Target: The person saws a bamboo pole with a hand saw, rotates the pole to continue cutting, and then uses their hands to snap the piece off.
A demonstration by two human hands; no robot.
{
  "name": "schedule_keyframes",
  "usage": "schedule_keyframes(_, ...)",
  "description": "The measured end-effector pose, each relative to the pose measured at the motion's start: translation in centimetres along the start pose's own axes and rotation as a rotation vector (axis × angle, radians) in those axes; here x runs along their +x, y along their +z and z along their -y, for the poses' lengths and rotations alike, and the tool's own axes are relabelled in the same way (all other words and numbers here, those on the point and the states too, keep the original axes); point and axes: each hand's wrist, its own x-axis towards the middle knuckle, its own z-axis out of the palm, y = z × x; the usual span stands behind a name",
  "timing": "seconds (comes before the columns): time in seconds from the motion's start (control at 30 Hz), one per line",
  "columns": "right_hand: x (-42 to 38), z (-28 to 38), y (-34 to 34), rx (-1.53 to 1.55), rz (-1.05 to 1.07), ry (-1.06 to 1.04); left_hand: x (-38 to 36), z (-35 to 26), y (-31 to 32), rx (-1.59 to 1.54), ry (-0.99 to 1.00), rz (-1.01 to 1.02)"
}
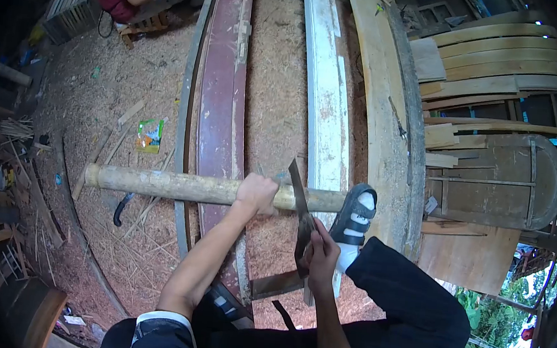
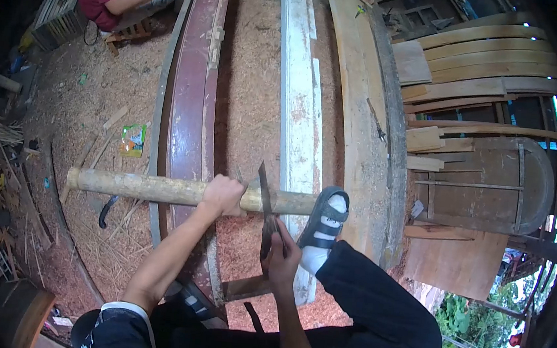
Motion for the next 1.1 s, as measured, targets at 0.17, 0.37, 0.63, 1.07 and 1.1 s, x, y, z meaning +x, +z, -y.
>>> schedule_keyframes(0.17, 7.2, -3.6, 2.6, -0.123, 0.023, -0.182, 0.1, 0.1, -0.7, 0.013, -0.020, 0.022)
schedule_keyframes(0.37, 0.6, 0.4, 1.3, -0.028, -0.033, -0.001, -0.3, -0.7, -0.7, -0.018, -0.049, 0.089)
schedule_keyframes(0.63, 1.3, -0.2, 0.7, -0.053, 0.023, -0.024, -0.7, -0.7, 0.5, -0.033, -0.037, -0.011)
schedule_keyframes(1.07, -0.1, 0.9, 0.1, -0.055, 0.012, -0.050, -0.9, -1.0, 1.0, -0.025, -0.023, 0.030)
schedule_keyframes(1.1, 0.9, 2.4, 0.6, -0.067, 0.017, 0.016, -0.5, -0.6, 0.8, -0.022, -0.029, 0.016)
